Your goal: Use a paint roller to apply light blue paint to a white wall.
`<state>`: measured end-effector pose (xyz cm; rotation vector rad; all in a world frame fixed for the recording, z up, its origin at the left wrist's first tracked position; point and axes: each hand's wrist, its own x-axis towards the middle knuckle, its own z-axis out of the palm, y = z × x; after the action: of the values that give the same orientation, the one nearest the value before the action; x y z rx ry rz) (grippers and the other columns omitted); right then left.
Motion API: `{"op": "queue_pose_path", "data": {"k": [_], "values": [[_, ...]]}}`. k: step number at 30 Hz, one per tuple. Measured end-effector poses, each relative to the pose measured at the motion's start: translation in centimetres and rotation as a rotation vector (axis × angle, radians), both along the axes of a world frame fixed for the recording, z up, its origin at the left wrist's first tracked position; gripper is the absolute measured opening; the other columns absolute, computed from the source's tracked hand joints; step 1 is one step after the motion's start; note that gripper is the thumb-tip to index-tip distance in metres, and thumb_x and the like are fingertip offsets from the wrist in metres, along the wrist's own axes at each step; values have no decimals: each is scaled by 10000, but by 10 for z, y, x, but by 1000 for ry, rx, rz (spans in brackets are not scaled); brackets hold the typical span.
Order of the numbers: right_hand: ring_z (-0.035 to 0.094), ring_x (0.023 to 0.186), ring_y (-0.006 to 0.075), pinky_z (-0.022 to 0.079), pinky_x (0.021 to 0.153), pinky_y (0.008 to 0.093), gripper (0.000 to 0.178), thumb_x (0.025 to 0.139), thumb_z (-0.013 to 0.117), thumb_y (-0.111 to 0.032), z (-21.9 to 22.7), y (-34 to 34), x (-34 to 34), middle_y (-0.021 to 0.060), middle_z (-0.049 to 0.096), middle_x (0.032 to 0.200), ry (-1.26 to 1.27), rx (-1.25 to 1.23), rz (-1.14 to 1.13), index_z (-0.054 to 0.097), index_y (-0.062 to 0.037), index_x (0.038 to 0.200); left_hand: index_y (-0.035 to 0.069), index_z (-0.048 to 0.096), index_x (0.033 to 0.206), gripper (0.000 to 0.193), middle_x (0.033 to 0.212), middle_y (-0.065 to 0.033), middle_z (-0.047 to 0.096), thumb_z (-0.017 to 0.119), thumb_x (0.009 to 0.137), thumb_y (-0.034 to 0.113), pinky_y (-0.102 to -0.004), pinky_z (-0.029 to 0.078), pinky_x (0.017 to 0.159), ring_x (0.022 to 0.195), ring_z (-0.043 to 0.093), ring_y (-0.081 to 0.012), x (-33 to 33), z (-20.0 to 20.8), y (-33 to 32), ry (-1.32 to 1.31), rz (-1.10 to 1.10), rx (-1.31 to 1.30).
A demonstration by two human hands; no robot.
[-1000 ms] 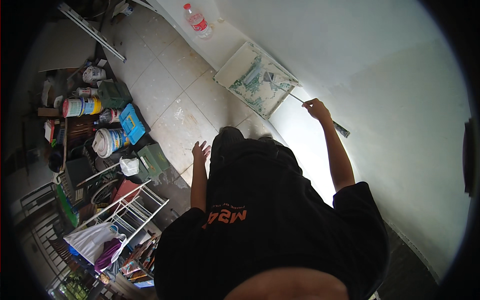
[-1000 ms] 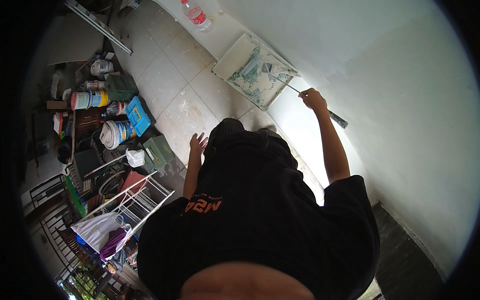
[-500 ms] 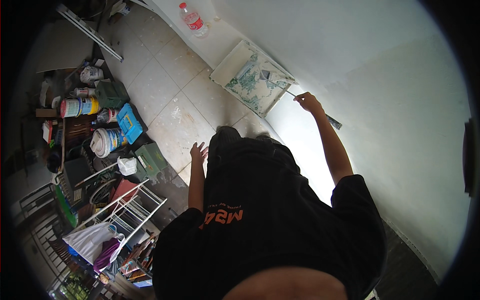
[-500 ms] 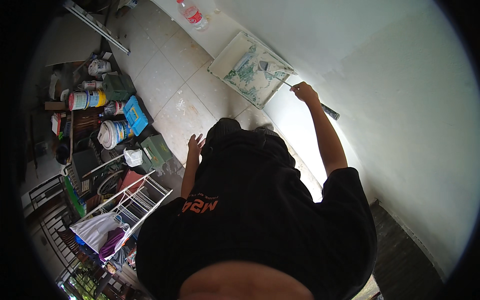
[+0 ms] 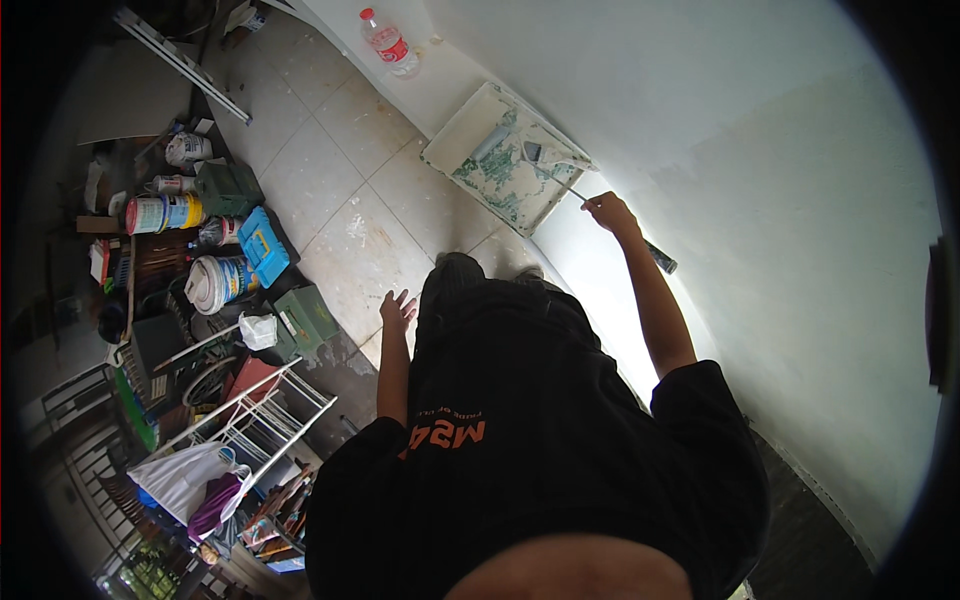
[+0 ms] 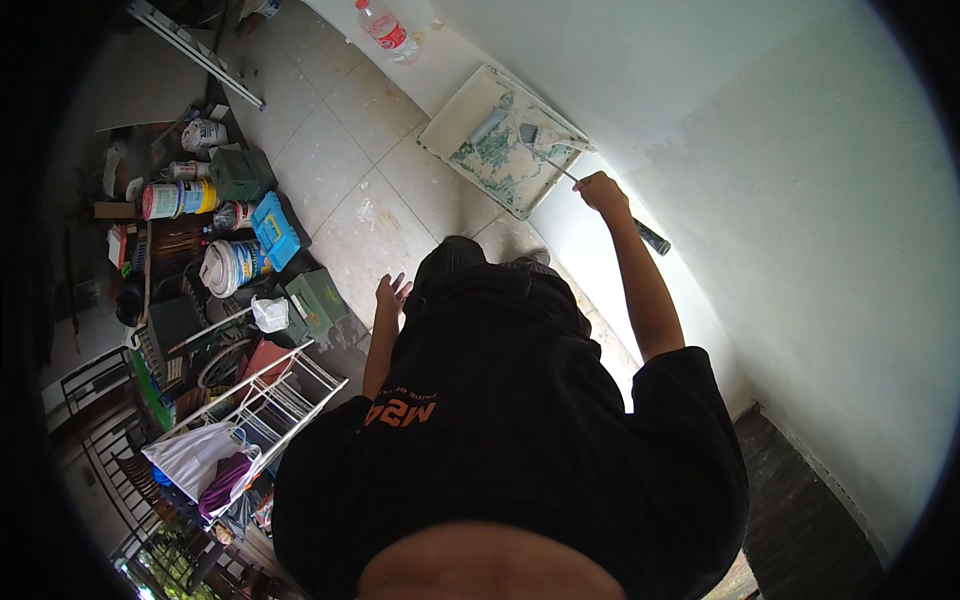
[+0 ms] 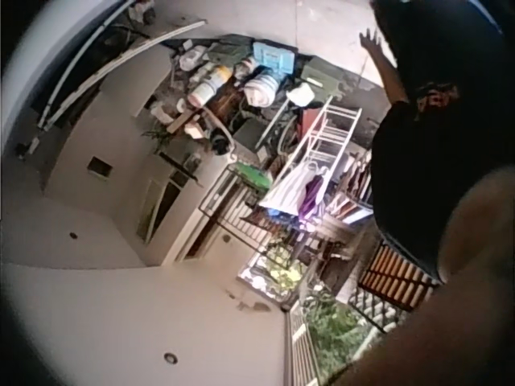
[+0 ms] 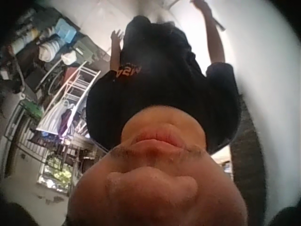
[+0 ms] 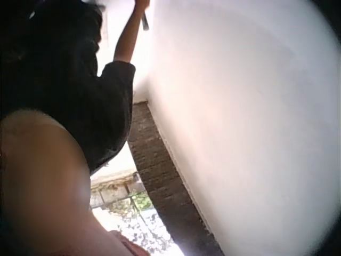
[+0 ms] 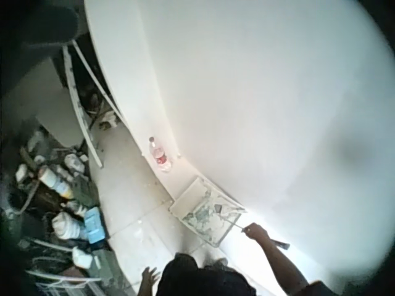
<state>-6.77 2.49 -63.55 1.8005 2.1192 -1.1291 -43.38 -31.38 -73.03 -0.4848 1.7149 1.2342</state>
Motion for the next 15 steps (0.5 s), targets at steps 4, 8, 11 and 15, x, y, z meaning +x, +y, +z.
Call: {"op": "queue_pose_path", "data": {"k": [4,8,11,15], "values": [[628,859,239,474,766,364,207,815,569,-350,4,-7,29,82,665,918,-9,-27,3,701,-217,904,156,302,1316,481,1167,-26,565,370,899,386,-396,430,692,879,602,-265,0,-2,6,-11,-8,-25],[626,859,260,478,773,358,194,831,563,-308,1,-8,5,111,660,921,4,-8,-61,698,-195,912,151,293,1321,490,1176,-27,561,371,899,388,-406,428,697,879,604,-273,4,3,23,-29,-41,-38],[625,868,258,480,767,361,202,825,564,-322,11,-9,-16,100,661,925,19,68,-93,697,-191,903,144,297,1314,487,1176,-26,561,370,899,390,-410,426,701,876,605,-277,-1,3,23,-2,-68,-19],[630,871,257,486,755,391,203,802,571,-310,31,-2,-29,76,664,920,16,83,-55,691,-201,925,135,300,1304,482,1174,-22,562,365,900,390,-413,422,702,878,604,-279,-7,-1,20,-25,-82,-5]]}}
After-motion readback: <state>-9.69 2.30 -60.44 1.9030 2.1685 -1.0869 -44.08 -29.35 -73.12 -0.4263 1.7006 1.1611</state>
